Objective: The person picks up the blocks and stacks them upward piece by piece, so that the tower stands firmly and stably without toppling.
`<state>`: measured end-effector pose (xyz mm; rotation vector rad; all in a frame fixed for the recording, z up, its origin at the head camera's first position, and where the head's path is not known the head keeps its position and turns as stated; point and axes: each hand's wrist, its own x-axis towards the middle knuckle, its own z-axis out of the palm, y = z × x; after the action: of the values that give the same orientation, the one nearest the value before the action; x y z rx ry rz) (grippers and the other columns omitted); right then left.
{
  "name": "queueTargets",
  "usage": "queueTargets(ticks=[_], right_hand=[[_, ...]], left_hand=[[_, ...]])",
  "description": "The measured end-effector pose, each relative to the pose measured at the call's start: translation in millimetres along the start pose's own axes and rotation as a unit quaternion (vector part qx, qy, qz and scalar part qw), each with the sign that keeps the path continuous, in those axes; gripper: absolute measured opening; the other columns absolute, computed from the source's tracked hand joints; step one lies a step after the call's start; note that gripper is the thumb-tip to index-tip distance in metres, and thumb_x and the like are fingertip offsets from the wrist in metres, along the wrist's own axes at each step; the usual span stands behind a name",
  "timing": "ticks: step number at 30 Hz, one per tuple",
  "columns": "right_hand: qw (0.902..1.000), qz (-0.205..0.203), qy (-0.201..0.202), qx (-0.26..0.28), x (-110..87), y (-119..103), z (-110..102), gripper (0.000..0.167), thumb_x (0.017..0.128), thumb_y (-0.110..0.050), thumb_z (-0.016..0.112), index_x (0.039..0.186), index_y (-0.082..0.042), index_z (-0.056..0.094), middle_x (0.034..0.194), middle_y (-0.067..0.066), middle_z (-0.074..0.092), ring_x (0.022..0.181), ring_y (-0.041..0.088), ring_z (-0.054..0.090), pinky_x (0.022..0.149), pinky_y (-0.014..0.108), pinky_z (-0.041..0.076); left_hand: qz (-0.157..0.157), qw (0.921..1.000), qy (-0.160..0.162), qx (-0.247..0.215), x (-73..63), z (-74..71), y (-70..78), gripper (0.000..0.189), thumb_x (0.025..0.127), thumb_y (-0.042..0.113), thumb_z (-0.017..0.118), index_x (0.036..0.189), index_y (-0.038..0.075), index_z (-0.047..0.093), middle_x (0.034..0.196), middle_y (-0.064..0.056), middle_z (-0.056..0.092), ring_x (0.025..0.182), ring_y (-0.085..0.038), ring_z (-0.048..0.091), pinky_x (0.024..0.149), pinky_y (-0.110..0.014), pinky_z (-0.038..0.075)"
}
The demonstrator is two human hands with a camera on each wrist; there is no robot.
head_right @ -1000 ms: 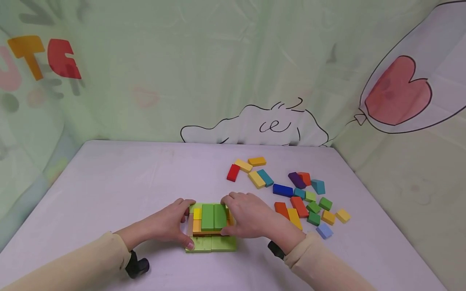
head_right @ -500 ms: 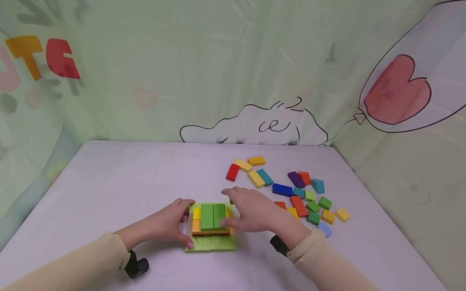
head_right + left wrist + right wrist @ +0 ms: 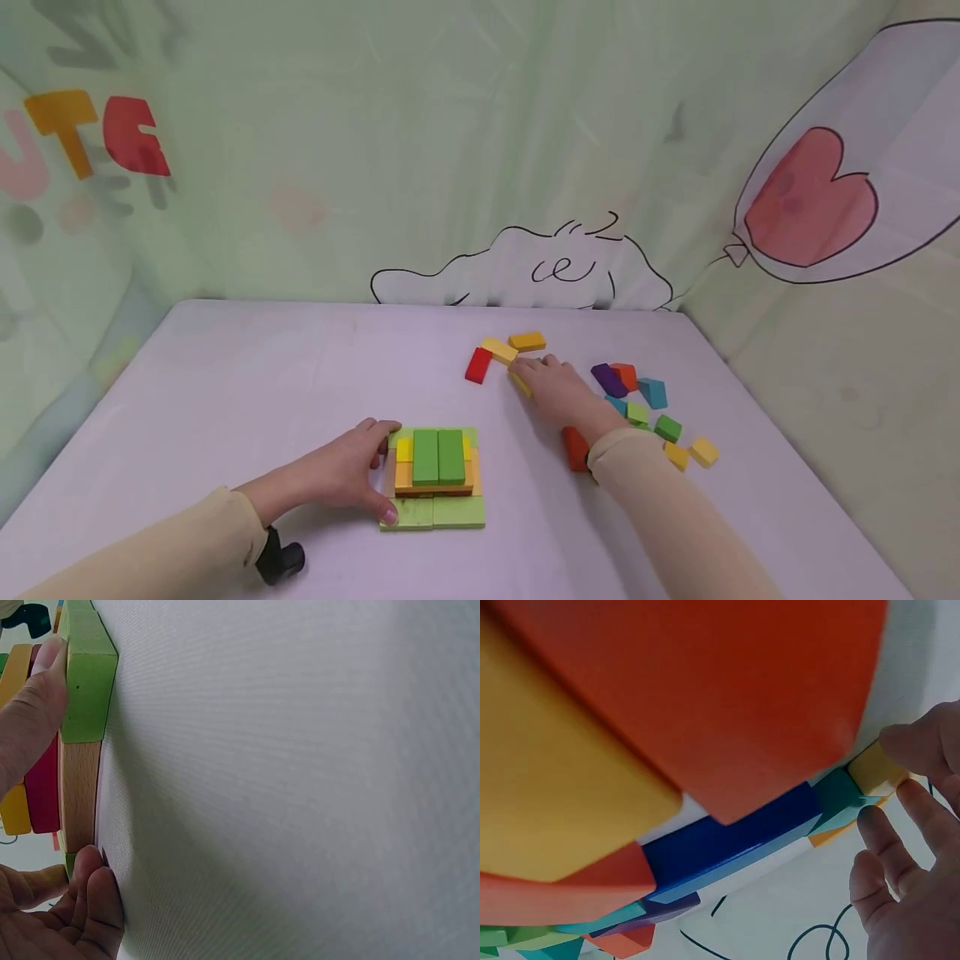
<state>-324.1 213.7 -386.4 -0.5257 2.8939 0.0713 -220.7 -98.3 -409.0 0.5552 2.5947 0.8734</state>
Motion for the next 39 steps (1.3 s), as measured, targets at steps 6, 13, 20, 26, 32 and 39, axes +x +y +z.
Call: queueTargets(ticks=[6,13,20,26,32,39], right_hand=[[0.9996,-0.005,-0.024,0.017,4.6,-0.8,-2.5,0.063,0.095,-0.004,0.07,0.152,-0.012,0.045,0.151,0.014,0.051,0.132,0.038,0.049,0.107,0.053,0.051],[0.9944,0.014,-0.057,0.088,-8.5,-11.2,-8.8,0.054,0.09,-0.022,0.08,0.138,-0.008,0.058,0.123,0.013,0.062,0.113,0.029,0.059,0.097,0.044,0.058],[0.9905,0.05,-0.062,0.112,-31.6,-21.4,-5.7,0.051,0.086,-0.039,0.082,0.118,-0.001,0.068,0.087,0.004,0.064,0.081,0.017,0.057,0.072,0.029,0.053],[0.9901,0.029,-0.056,0.126,-39.3,-14.2,-3.2,0.038,0.086,-0.017,0.083,0.12,-0.003,0.07,0.093,0.002,0.068,0.086,0.017,0.057,0.082,0.035,0.059],[0.9927,0.025,-0.032,0.114,-38.7,-13.1,-2.0,0.035,0.088,-0.021,0.082,0.117,-0.005,0.072,0.093,0.002,0.068,0.084,0.017,0.057,0.078,0.032,0.058],[0.9891,-0.056,0.058,0.123,-53.8,-44.8,-31.4,0.028,0.087,-0.019,0.081,0.112,-0.008,0.073,0.097,0.003,0.07,0.087,0.016,0.06,0.075,0.027,0.057]], left_hand=[[-0.005,1.0,0.002,0.004,-0.3,0.4,1.2,0.118,0.062,0.038,0.099,0.153,-0.002,0.036,0.131,-0.019,0.053,0.11,-0.025,0.057,0.108,-0.051,0.05],[-0.014,0.9999,0.0,0.001,-1.0,-1.0,2.6,0.117,0.062,0.039,0.099,0.153,0.0,0.037,0.137,-0.02,0.052,0.115,-0.026,0.057,0.111,-0.051,0.048],[-0.011,0.9999,-0.003,0.001,0.5,-0.6,1.4,0.117,0.062,0.039,0.099,0.153,0.0,0.036,0.135,-0.019,0.052,0.113,-0.024,0.056,0.11,-0.049,0.049],[-0.008,1.0,-0.002,0.005,0.9,0.2,0.1,0.117,0.063,0.041,0.099,0.153,-0.001,0.037,0.135,-0.018,0.052,0.112,-0.023,0.056,0.11,-0.047,0.048],[-0.009,0.9999,-0.005,0.002,0.9,0.6,0.2,0.117,0.063,0.04,0.098,0.153,-0.001,0.036,0.135,-0.018,0.052,0.113,-0.023,0.056,0.11,-0.047,0.048],[-0.013,0.9999,-0.006,0.003,0.7,0.1,1.8,0.116,0.063,0.04,0.098,0.153,0.0,0.036,0.137,-0.018,0.051,0.114,-0.024,0.057,0.109,-0.048,0.049]])
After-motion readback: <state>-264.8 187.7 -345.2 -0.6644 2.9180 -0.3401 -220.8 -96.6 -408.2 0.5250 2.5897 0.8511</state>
